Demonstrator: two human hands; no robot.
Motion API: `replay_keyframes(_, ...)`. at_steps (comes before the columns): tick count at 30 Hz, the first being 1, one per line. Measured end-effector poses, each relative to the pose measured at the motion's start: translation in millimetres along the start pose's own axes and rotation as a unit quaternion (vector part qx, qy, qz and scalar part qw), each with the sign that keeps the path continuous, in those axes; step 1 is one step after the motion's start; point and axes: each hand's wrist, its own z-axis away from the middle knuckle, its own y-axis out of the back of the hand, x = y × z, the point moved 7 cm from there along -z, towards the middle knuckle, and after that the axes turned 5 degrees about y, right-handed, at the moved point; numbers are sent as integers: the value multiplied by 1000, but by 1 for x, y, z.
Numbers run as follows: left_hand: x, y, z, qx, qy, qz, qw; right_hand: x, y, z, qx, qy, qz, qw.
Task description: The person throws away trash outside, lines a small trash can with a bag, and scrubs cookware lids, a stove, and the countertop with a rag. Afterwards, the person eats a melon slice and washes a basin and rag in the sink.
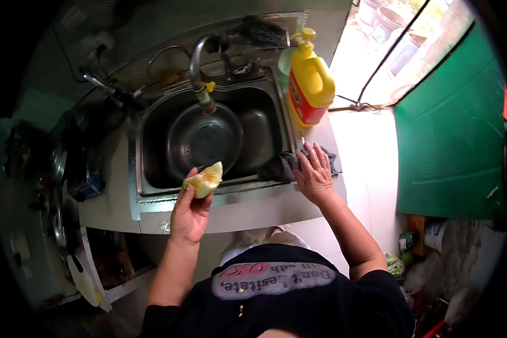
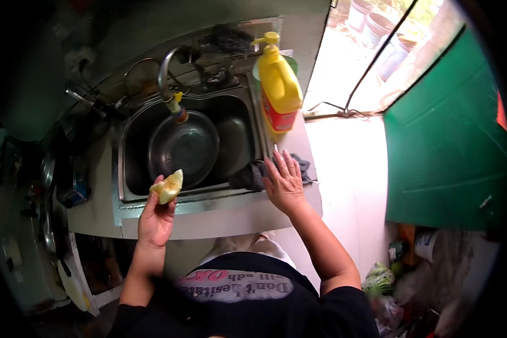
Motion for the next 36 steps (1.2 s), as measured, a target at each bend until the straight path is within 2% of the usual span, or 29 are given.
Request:
replay_keyframes(3, -2, 7, -4, -16, 29, 40, 999, -2, -23, 4, -31, 27, -4, 999)
replay_keyframes(6, -1, 9, -7, -20, 60, 86, 994, 7, -46, 12, -95, 9, 52, 994)
replay_keyframes(8, -1, 3, -9, -70, 102, 129, 984, 7, -47, 11, -107, -6, 41, 993)
replay_keyframes(12, 6, 1, -19, -98, 144, 183, 968, 5, -47, 8, -116, 0, 62, 991)
replay_keyframes(23, 26, 16, -64, -68, 188, 211, 957, 1, -48, 0, -150, -18, 101, 983)
replay_keyframes(29, 46, 15, -67, -87, 178, 124, 972, 1, -51, -1, -155, -20, 113, 981)
replay_keyframes(32, 66, -16, -45, -98, 169, -26, 980, 0, -51, -2, -163, -28, 117, 979)
replay_keyframes(33, 70, -25, -33, -146, 206, -52, 966, 0, -51, -3, -165, -28, 117, 979)
replay_keyframes(34, 79, -39, -18, -130, 220, -131, 958, 1, -52, -2, -167, -28, 118, 978)
replay_keyframes(35, 91, -64, -1, -195, 250, -95, 944, 2, -53, -1, -170, -23, 125, 977)
replay_keyframes(36, 89, -65, 11, -251, 316, -120, 907, 5, -57, 1, -173, -14, 131, 976)
